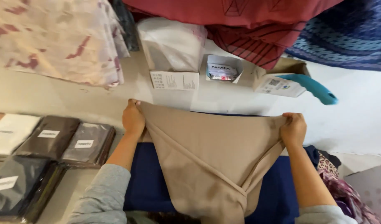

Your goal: Cleaning a piece of tan fabric with a lint roller and then folding it neatly.

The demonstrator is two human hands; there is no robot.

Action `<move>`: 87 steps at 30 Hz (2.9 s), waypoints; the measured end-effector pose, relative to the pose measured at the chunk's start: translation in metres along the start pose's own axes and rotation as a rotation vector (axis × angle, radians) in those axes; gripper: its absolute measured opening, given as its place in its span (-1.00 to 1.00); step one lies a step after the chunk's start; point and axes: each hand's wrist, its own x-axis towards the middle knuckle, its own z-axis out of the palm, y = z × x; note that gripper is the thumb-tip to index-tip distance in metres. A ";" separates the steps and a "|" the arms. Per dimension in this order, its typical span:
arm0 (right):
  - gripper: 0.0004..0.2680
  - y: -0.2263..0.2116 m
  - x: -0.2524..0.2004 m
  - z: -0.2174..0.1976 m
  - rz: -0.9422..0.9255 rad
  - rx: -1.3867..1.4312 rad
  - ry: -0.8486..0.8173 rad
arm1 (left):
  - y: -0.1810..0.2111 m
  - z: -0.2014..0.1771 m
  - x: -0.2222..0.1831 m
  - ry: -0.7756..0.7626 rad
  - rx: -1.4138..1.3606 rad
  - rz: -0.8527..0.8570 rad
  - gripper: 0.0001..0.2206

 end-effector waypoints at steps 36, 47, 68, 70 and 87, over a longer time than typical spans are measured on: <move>-0.83 -0.103 -0.161 -0.152 0.089 0.200 -0.727 | 0.129 -0.097 -0.215 -0.943 -0.070 0.605 -0.81; -0.88 -0.015 -0.202 -0.191 0.487 0.801 -0.388 | -0.073 -0.167 -0.212 -0.355 -0.346 0.469 -0.91; -0.59 -0.006 -0.235 -0.182 0.723 0.674 -0.073 | -0.007 -0.118 -0.225 -0.499 0.168 -0.066 -0.50; -0.69 0.005 -0.238 -0.175 0.650 0.601 -0.007 | -0.001 -0.089 -0.230 -0.419 0.255 0.001 -0.69; -0.67 -0.074 -0.215 -0.230 0.513 -0.224 -0.255 | -0.030 -0.149 -0.227 -0.344 0.419 -0.244 -0.77</move>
